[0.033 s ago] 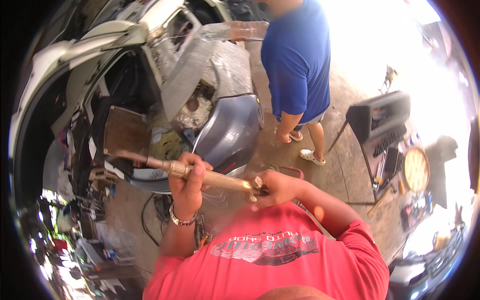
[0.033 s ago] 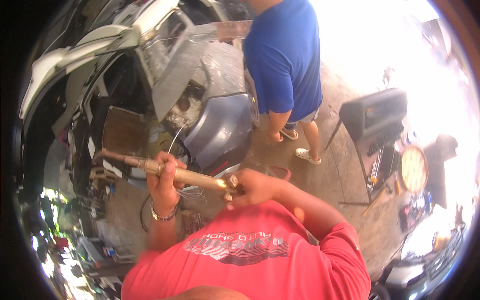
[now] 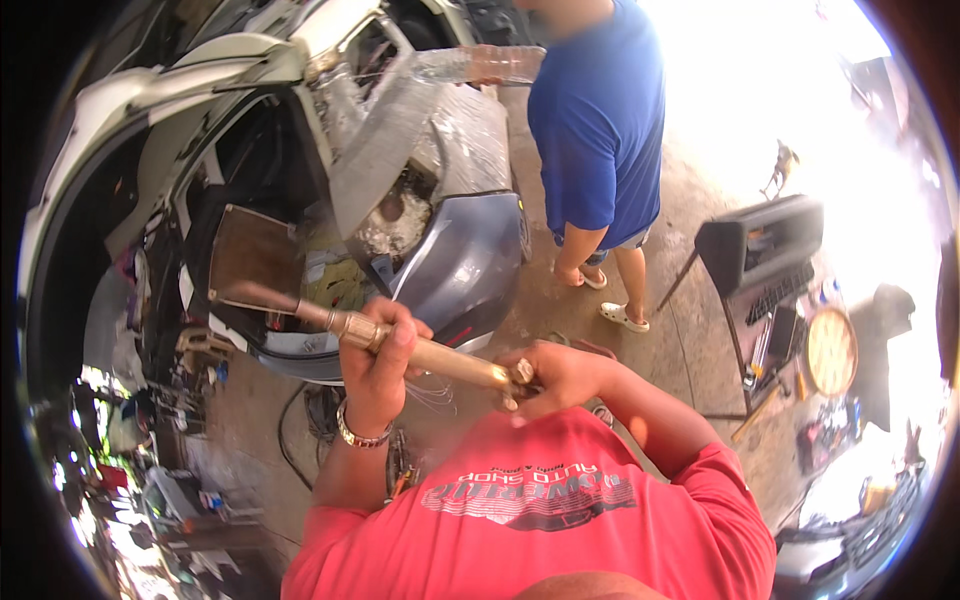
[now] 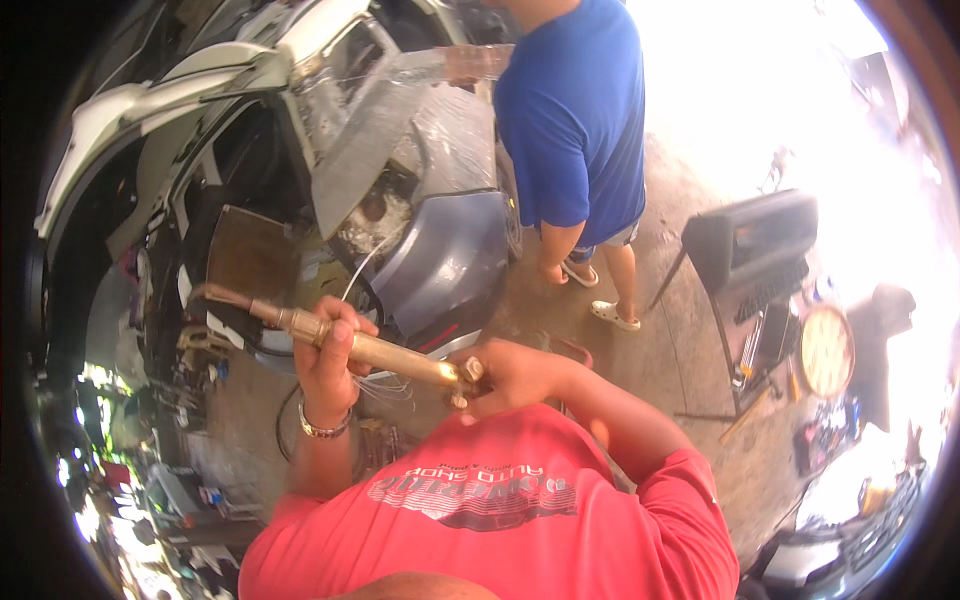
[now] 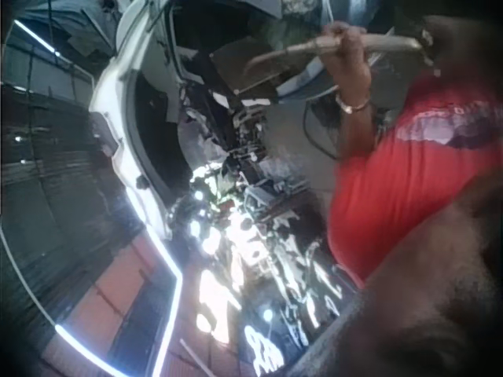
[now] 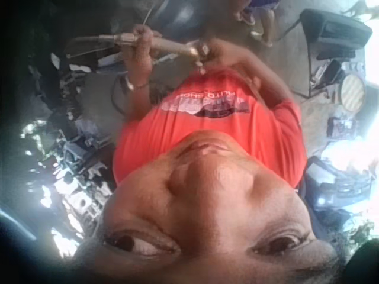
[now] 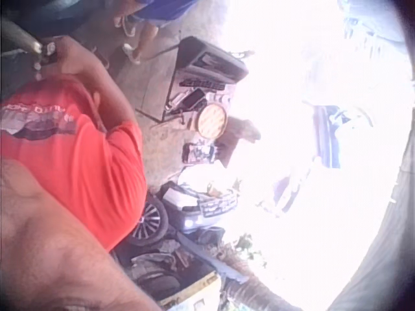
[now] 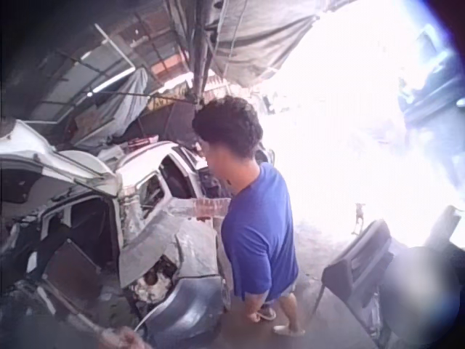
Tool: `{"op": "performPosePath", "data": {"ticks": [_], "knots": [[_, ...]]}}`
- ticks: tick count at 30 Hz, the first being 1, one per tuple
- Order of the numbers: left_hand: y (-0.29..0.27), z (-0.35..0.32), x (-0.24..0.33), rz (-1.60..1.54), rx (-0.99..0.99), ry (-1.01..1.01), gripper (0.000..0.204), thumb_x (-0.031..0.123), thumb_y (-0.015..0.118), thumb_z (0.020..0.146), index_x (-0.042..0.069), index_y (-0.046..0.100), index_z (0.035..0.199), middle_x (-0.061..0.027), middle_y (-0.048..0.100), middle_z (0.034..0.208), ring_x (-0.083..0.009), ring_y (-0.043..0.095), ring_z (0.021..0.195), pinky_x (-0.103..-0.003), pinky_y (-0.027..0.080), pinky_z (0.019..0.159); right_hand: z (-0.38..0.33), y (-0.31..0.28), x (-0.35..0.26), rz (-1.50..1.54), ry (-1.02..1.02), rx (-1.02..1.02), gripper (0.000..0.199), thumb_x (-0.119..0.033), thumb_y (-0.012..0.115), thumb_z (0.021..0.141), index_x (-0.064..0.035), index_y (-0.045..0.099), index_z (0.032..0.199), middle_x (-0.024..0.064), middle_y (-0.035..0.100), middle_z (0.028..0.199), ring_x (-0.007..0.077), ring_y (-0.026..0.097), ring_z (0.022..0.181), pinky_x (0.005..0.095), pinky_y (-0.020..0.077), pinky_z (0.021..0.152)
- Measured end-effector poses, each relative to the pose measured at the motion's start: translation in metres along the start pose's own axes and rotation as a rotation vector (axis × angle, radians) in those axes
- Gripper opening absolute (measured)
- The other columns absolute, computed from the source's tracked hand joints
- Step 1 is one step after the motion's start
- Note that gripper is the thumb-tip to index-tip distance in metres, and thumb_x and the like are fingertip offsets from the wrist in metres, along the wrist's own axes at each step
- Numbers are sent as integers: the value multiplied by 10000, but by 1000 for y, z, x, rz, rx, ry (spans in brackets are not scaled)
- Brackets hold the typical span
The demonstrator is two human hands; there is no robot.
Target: The person uses a welding torch and filler rod to weld the inner metal frame of a car door. They repeatedly ignite the torch, apply welds along seams, and pause to inspect the work. Another person is present nearby but does not assist with the welding.
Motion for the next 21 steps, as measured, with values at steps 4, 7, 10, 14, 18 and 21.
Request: {"op": "performPosePath", "data": {"ticks": [4, 7, 10, 14, 18, 21], "knots": [[18, -13, -6, -205, -81, -172, 430, 479, 711, 990, 71, 584, 1034, -93, 706, 862, -62, 550, 535, -192, 391, 463, -12, 37, -17, 577, 39, -202, 546, -140, 892, 836, 4, 552, 1238, 93, 686, 966, 157, 690, 760, 273, 557, 601], [24, -27, -39, -365, -55, -293, 404, 450, 699, 1010, 74, 595, 1114, -71, 696, 904, -63, 597, 662, -193, 414, 483, -23, 54, -9, 655, 81, -30, 518, -186, 909, 818, -20, 533, 1134, 135, 689, 931, 152, 673, 671, 276, 526, 519], [37, -46, -65, -448, -138, -386, 360, 318, 656, 1054, 67, 531, 1281, -85, 655, 1048, -95, 616, 800, -199, 436, 554, -48, 48, -9, 758, -1, 108, 508, -146, 896, 815, -31, 547, 1167, 149, 689, 929, 159, 665, 653, 278, 526, 544], [49, -70, -86, -478, -57, -518, 429, 185, 644, 1048, 64, 443, 1407, -117, 592, 1215, -108, 611, 848, -212, 441, 572, -80, 16, -7, 574, -118, 387, 477, -147, 865, 827, -23, 565, 1176, 235, 657, 1178, 189, 705, 728, 284, 564, 600], [77, -50, -80, -366, -117, -421, 370, 130, 583, 1028, 61, 500, 1381, -100, 613, 1126, -89, 570, 808, -209, 436, 557, -86, 3, 3, 628, -83, 485, 481, -162, 850, 832, 2, 567, 1184, 297, 550, 1397, 274, 753, 903, 305, 596, 577], [103, -28, -68, -428, -289, -352, 360, 89, 510, 992, 46, 549, 1347, -60, 629, 1003, -61, 566, 785, -195, 429, 523, -79, 12, 10, 684, -8, 420, 555, -167, 845, 817, -38, 572, 1282, 157, 684, 1202, 231, 716, 814, 297, 558, 679]]}}
Point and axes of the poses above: each hand's wrist, its own z-axis towards the middle knuckle, its own y-axis out of the palm, x = y × z, the point moved 9 cm from there along z, towards the middle knuckle
